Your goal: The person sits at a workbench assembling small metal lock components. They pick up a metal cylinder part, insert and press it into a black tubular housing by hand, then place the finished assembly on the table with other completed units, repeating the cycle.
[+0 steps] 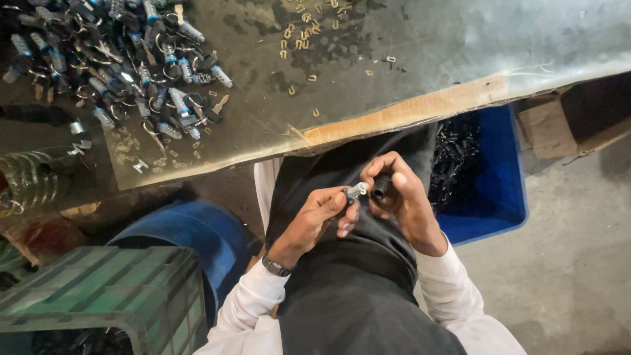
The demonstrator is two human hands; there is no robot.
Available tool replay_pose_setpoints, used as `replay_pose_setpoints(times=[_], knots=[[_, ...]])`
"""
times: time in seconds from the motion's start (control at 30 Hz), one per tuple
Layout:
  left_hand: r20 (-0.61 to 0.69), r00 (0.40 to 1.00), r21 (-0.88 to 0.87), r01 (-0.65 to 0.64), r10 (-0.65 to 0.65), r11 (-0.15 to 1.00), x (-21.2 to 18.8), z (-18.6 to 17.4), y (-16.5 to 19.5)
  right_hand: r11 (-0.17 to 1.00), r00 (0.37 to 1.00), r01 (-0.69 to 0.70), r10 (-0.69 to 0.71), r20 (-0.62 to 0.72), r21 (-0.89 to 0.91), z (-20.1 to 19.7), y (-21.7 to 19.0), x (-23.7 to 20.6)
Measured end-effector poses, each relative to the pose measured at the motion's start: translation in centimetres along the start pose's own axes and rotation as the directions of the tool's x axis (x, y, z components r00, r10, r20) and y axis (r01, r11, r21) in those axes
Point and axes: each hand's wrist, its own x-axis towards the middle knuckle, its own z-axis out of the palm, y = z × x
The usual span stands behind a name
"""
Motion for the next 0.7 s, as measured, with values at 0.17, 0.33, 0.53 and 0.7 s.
replay_pose_setpoints(times=[0.17,0.33,0.53,0.7], knots=[[-0.005,0.993,0.140,-0.118,0.120,0.983,-0.2,0.3,-0.5,0.999,0.996,-0.029,0.032,-0.082,0.044,0.1,0.5,0.0],[-0.061,0.989,0.181,-0.123,0.136,0.976,-0.1,0.6,-0.8,0.994,0.989,0.104,-0.100,-0.110,0.028,0.1,1.5,-0.6],[-0.041,0.982,0.325,-0.164,0.187,0.931,-0.2,1.1,-0.5,0.971,0.952,0.230,-0.239,-0.194,-0.067,0.5,2.6,-0.5],[-0.082,0.963,0.497,-0.185,0.258,0.848,-0.1,2.0,-0.1,0.981,0.946,0.173,-0.189,-0.263,-0.083,1.3,2.7,-0.3]])
